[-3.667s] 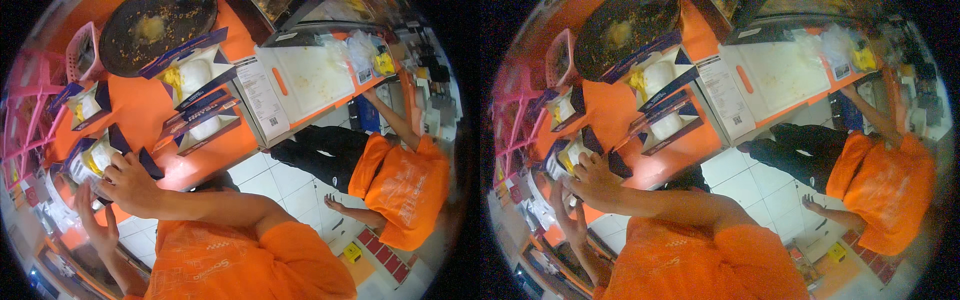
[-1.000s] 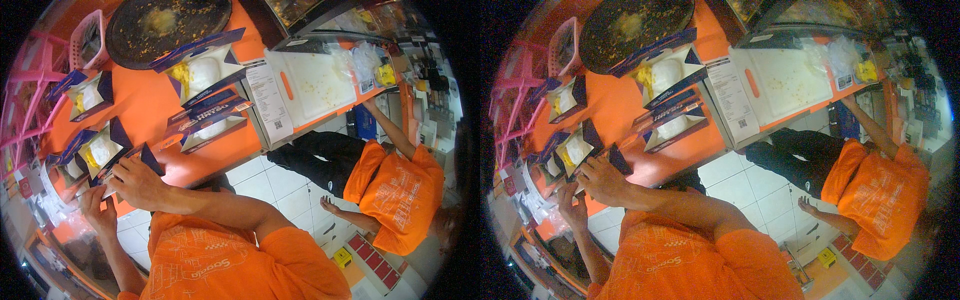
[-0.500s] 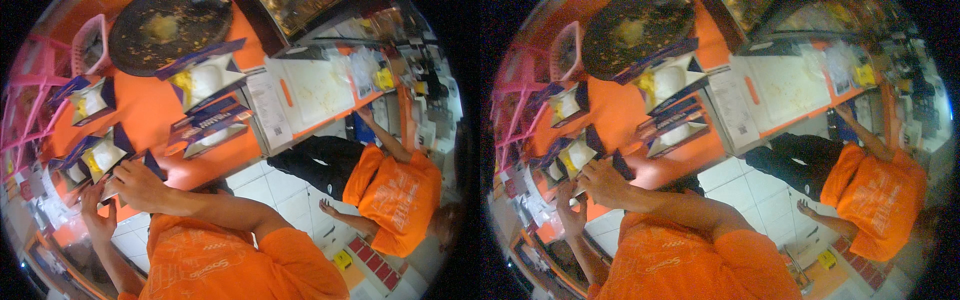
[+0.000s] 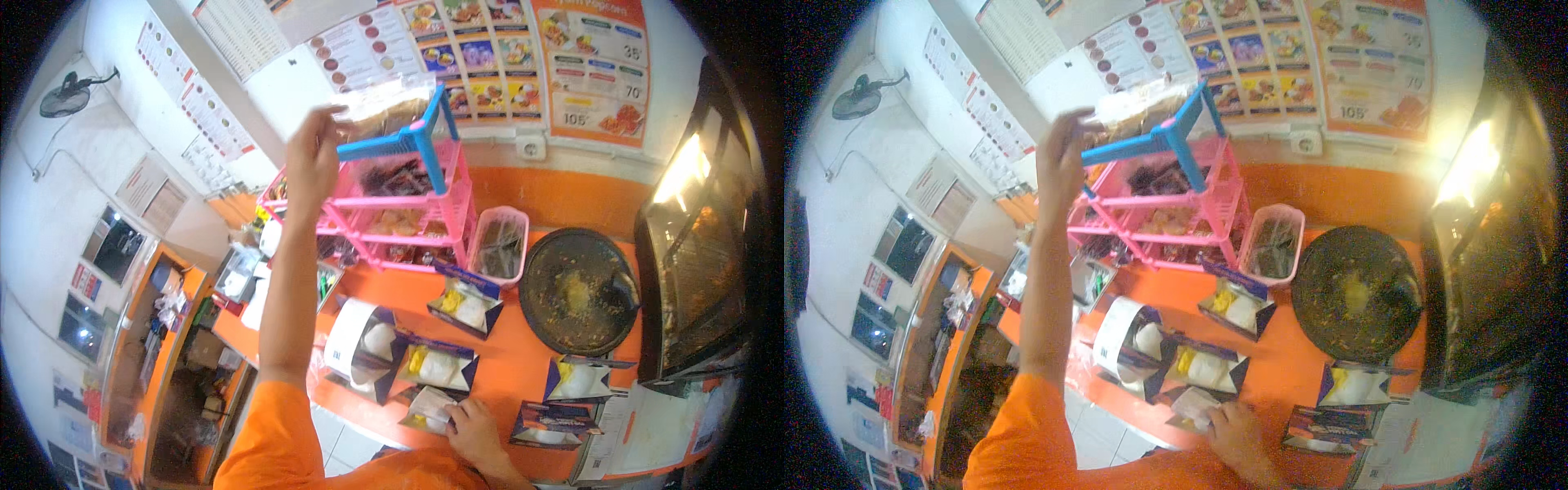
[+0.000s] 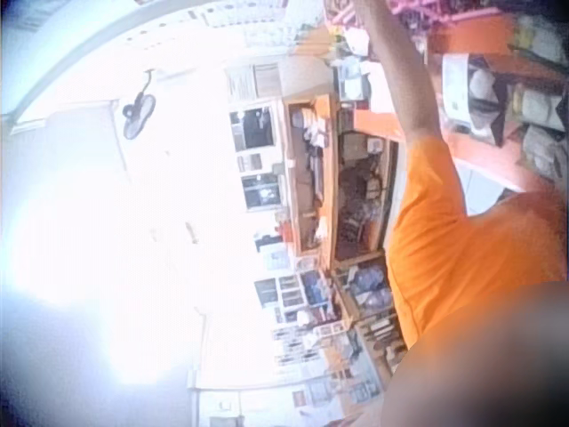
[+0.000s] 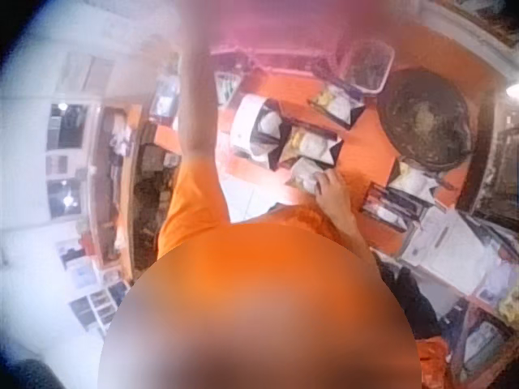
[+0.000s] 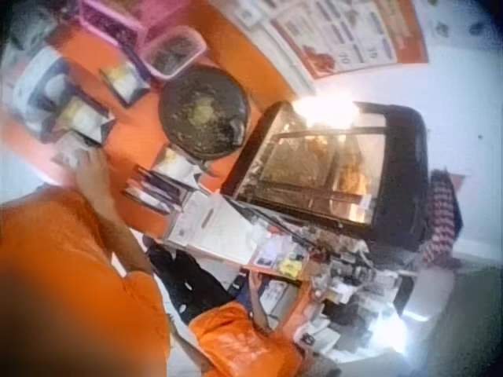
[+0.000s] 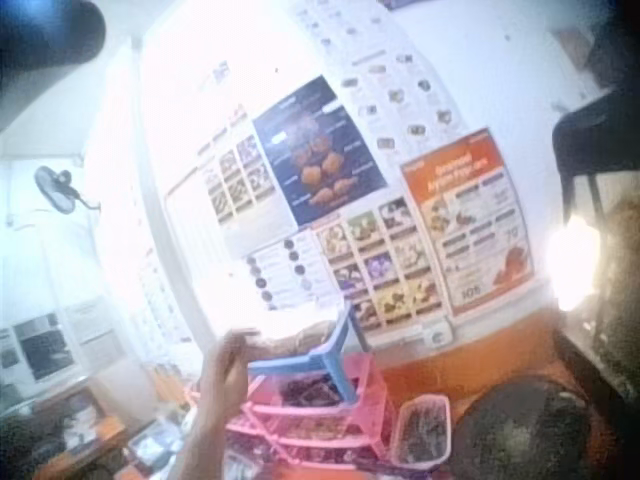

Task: The person assembles multiple food orders by placing white buns and yellow scrambled egg portions into branded boxes, then adds receipts and places the boxes into a plastic bag. The person handles buns, eggs, boxes, receipts, and bags throughout the process.

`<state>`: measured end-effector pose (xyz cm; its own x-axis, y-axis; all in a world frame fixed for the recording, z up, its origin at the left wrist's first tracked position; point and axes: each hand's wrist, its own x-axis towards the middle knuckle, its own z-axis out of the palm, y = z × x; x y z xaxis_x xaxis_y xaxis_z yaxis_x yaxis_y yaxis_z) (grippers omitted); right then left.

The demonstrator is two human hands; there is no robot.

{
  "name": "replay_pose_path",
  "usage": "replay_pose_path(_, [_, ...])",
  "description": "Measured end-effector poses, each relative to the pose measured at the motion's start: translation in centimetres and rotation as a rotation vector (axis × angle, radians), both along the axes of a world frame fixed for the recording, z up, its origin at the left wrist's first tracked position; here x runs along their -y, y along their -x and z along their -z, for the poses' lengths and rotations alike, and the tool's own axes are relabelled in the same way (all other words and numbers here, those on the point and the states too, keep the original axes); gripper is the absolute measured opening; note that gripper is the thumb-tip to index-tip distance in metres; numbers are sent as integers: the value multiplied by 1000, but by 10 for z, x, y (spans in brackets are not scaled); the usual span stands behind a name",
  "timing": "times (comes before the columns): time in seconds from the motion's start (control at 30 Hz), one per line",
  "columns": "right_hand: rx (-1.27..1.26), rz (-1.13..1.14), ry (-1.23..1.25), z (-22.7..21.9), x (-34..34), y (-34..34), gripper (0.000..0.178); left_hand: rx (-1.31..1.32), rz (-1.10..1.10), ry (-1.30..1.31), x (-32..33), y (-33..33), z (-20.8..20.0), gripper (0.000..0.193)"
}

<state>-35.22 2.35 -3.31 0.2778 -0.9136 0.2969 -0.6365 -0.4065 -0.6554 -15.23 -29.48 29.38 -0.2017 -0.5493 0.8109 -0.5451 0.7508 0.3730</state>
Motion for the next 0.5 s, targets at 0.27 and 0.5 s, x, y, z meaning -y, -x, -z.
replay_pose_path(0.27, [-191,16,-119,-10,8,0,33,807,183,-228,189,38,-49,50])
replay_pose_path(0.5, [-179,75,-164,-7,2,-14,29,926,135,-186,199,66,-26,28])
